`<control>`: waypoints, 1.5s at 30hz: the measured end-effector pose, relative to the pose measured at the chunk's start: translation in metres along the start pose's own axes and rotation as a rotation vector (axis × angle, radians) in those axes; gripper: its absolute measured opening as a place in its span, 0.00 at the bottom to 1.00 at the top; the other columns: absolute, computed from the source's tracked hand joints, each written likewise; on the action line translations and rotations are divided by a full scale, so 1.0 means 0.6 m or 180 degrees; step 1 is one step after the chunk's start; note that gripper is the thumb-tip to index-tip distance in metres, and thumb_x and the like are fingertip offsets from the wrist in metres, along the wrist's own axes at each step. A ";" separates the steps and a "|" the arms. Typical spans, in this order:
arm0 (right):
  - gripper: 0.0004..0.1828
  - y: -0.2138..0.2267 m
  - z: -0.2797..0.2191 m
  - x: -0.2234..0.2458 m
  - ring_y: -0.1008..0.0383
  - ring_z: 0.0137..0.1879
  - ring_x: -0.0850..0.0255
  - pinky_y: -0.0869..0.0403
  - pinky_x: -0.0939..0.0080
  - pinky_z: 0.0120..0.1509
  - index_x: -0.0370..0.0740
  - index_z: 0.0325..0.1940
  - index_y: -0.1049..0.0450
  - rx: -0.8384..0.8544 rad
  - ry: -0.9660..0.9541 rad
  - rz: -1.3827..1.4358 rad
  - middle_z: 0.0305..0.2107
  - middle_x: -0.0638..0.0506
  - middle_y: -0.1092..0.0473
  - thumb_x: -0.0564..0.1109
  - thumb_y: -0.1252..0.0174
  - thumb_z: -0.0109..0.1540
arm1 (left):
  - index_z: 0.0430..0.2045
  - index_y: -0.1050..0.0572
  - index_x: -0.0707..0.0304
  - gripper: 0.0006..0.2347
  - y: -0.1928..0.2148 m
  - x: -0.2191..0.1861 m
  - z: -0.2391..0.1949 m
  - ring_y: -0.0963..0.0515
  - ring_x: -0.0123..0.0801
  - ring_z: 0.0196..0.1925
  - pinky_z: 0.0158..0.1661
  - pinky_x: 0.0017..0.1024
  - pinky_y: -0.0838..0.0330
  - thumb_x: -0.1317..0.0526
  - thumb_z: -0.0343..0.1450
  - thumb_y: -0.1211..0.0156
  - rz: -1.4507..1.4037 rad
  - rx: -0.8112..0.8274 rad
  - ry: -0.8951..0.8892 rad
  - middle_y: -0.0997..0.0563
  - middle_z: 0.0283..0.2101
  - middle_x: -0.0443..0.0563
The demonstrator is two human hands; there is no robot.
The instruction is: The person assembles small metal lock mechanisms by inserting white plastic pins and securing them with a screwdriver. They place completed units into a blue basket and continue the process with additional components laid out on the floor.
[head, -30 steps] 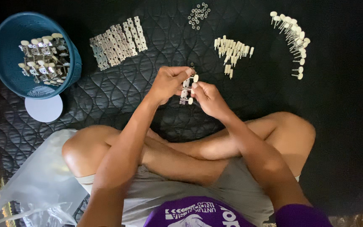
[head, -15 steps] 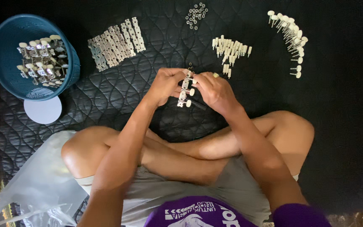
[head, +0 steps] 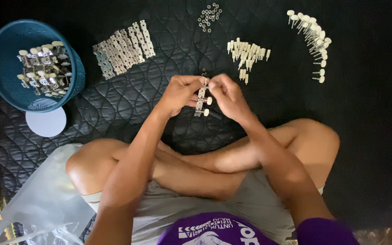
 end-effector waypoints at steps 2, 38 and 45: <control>0.08 0.005 -0.001 0.024 0.35 0.26 0.65 0.37 0.69 0.24 0.34 0.39 0.32 0.0020 0.0216 -0.0102 0.23 0.45 0.33 0.35 0.47 0.55 | 0.36 0.25 0.65 0.14 0.004 0.003 0.002 0.23 0.31 0.19 0.23 0.29 0.21 0.56 0.61 0.40 -0.0056 -0.0014 0.0013 0.22 0.30 0.54; 0.11 0.003 0.005 0.011 0.34 0.20 0.58 0.35 0.63 0.24 0.37 0.27 0.30 0.0106 0.0374 -0.0703 0.13 0.48 0.34 0.41 0.52 0.62 | 0.38 0.26 0.65 0.15 0.007 0.021 0.014 0.20 0.37 0.26 0.26 0.32 0.21 0.56 0.63 0.40 -0.0229 0.0182 0.0039 0.23 0.34 0.50; 0.15 -0.005 0.004 0.017 0.41 0.14 0.70 0.43 0.73 0.18 0.38 0.20 0.33 0.0162 -0.0693 0.0266 0.07 0.53 0.40 0.41 0.54 0.62 | 0.39 0.27 0.67 0.16 0.013 0.029 0.021 0.20 0.40 0.31 0.28 0.35 0.22 0.55 0.64 0.40 -0.0213 0.0266 0.0016 0.23 0.37 0.56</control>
Point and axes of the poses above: each hand's wrist, its own z-axis towards the middle knuckle, its own y-axis out of the back of the hand, x = y × z, the point moved 2 cm from there along z, towards the middle knuckle
